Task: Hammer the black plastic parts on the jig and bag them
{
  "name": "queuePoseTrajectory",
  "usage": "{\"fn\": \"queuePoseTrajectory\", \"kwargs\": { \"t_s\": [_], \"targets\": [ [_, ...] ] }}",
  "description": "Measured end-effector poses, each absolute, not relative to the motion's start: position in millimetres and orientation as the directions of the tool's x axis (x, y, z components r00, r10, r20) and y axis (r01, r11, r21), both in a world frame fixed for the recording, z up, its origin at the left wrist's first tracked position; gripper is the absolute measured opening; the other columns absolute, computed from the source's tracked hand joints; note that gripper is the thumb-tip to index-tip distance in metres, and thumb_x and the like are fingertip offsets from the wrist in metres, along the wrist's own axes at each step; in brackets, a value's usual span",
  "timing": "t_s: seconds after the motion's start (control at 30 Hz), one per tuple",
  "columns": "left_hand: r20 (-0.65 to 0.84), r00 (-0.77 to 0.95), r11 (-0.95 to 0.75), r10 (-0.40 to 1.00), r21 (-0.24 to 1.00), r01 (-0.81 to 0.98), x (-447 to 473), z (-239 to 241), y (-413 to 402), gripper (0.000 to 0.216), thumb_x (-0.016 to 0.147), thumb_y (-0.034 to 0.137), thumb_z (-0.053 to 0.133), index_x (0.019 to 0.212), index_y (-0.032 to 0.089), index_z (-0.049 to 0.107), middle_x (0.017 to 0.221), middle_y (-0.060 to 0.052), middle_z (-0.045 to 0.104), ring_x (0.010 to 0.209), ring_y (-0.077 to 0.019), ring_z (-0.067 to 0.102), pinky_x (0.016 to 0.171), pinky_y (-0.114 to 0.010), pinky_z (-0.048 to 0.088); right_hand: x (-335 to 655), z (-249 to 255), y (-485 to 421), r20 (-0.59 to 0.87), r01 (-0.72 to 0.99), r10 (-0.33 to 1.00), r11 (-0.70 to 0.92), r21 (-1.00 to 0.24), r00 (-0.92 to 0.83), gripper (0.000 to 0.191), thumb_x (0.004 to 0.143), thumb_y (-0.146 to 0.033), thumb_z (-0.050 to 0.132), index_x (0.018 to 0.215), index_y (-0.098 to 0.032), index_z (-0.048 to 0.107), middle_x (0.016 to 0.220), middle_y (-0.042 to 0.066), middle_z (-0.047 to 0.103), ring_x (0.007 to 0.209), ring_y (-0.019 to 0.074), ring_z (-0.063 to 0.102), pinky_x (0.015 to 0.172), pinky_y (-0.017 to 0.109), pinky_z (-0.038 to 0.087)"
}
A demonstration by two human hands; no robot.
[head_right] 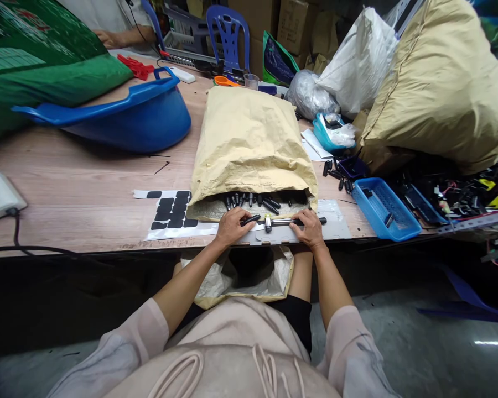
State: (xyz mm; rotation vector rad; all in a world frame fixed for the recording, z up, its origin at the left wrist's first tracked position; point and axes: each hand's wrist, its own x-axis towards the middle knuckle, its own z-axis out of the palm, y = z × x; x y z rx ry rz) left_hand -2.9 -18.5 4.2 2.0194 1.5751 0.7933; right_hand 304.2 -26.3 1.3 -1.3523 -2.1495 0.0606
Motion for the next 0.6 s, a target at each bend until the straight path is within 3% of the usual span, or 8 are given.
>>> {"fn": "queuePoseTrajectory", "kwargs": {
  "t_s": [0.1, 0.23, 0.3, 0.4, 0.5, 0.6],
  "targets": [
    [0.221, 0.231, -0.32, 0.947, 0.672, 0.668, -6, 9, -30, 0.01, 0.085, 0.029, 0.073, 0.09, 0.022, 0.07, 0.091, -0.005, 0.069, 0.09, -0.0218, 0.064, 0.086, -0.034, 0.049, 305, 1, -26, 0.442, 0.812, 0.843, 0.475, -0.34, -0.308, 0.014, 0.091, -0.035, 0.067, 0.097, -0.024, 0.074, 0.095, 0.006, 0.066, 0.093, 0.0252, 0.06, 0.09, 0.04, 0.05],
    [0.347, 0.427, -0.542, 0.835, 0.65, 0.532, -8, 5, -78, 0.014, 0.092, 0.033, 0.067, 0.099, 0.021, 0.069, 0.092, -0.006, 0.071, 0.088, -0.0216, 0.065, 0.082, -0.034, 0.049, 305, 1, -27, 0.434, 0.812, 0.847, 0.471, -0.345, -0.307, 0.014, 0.09, -0.034, 0.067, 0.097, -0.024, 0.074, 0.095, 0.006, 0.066, 0.094, 0.0254, 0.06, 0.091, 0.04, 0.05],
    [0.32, 0.524, -0.588, 0.789, 0.641, 0.494, -5, -4, -106, 0.016, 0.094, 0.034, 0.064, 0.102, 0.021, 0.069, 0.092, -0.006, 0.071, 0.085, -0.0203, 0.066, 0.079, -0.033, 0.049, 304, 2, -27, 0.429, 0.815, 0.852, 0.463, -0.348, -0.301, 0.014, 0.09, -0.034, 0.067, 0.097, -0.024, 0.074, 0.095, 0.006, 0.066, 0.094, 0.0256, 0.06, 0.091, 0.04, 0.05],
    [0.1, 0.554, -0.479, 0.827, 0.642, 0.598, 1, -25, -133, 0.013, 0.092, 0.03, 0.065, 0.101, 0.022, 0.07, 0.097, -0.004, 0.073, 0.086, -0.0191, 0.068, 0.079, -0.031, 0.049, 304, 1, -27, 0.428, 0.817, 0.855, 0.456, -0.353, -0.293, 0.013, 0.09, -0.034, 0.068, 0.096, -0.025, 0.074, 0.095, 0.006, 0.067, 0.094, 0.0258, 0.061, 0.091, 0.041, 0.05],
    [-0.187, 0.456, -0.268, 0.87, 0.598, 0.756, 5, -42, -135, 0.015, 0.091, 0.028, 0.066, 0.105, 0.024, 0.07, 0.104, -0.004, 0.074, 0.093, -0.0205, 0.071, 0.082, -0.03, 0.05, 303, 1, -27, 0.427, 0.817, 0.856, 0.454, -0.355, -0.29, 0.011, 0.088, -0.032, 0.068, 0.095, -0.025, 0.074, 0.094, 0.006, 0.067, 0.094, 0.0257, 0.062, 0.091, 0.041, 0.051],
    [-0.343, 0.399, -0.177, 0.85, 0.527, 0.831, 4, -47, -128, 0.022, 0.092, 0.029, 0.066, 0.112, 0.024, 0.071, 0.11, -0.007, 0.075, 0.102, -0.024, 0.071, 0.085, -0.032, 0.051, 303, 0, -26, 0.435, 0.815, 0.852, 0.46, -0.352, -0.292, 0.011, 0.088, -0.032, 0.068, 0.095, -0.025, 0.074, 0.094, 0.006, 0.067, 0.094, 0.0255, 0.061, 0.09, 0.04, 0.051]
  ]
}}
